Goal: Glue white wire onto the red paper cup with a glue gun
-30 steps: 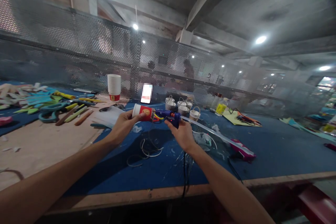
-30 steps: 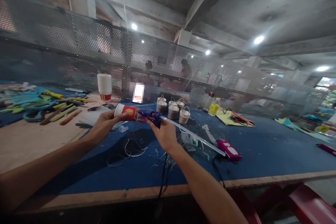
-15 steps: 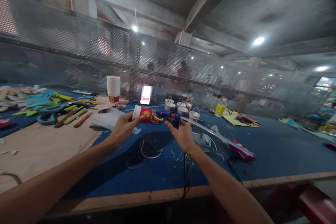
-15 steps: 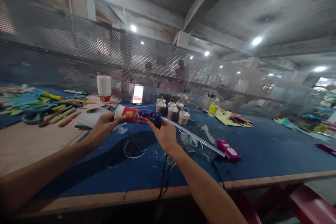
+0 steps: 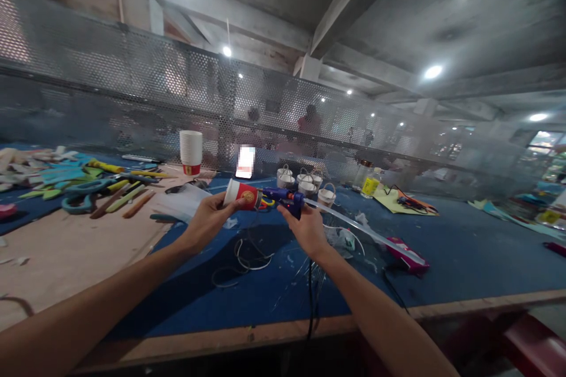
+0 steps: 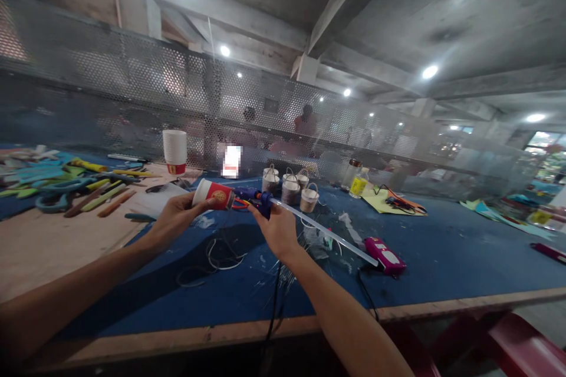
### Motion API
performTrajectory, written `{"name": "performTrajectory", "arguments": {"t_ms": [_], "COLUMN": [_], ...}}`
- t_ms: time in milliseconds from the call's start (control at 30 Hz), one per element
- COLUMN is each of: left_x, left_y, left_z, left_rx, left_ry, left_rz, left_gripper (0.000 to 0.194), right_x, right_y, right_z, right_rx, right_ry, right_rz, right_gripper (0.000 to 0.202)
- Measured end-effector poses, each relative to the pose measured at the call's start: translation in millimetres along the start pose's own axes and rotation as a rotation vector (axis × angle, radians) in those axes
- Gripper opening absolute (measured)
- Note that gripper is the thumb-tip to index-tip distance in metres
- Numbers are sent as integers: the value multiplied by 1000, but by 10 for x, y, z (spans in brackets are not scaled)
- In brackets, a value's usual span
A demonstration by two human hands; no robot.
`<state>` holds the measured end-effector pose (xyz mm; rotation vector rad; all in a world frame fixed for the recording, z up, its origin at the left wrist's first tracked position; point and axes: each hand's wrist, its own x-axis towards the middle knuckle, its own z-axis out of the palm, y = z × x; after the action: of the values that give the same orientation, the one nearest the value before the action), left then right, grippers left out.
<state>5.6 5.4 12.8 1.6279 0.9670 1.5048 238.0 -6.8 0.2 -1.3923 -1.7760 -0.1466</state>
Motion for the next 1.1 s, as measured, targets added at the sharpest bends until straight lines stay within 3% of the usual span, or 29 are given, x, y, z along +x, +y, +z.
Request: {"name": "performTrajectory", "arguments": {"t_ms": [200,933,1100], "left_x": [-8,29,56], "left_y": [57,-36,-70], "left_z": [11,-41,-54], "left_rx": [25,-40,-108], "left_ry": [21,23,43], "left_rz": [-18,-53,-78], "left_gripper": [23,26,27], "right_x": [0,-26,-16], "right_y": [-13,15,-41], "right_z": [-17,38,-9], "right_rx": [51,112,397], "right_ry": [-29,-63,-182], "right_rz": [5,-11,122], "right_gripper": [41,40,42]}}
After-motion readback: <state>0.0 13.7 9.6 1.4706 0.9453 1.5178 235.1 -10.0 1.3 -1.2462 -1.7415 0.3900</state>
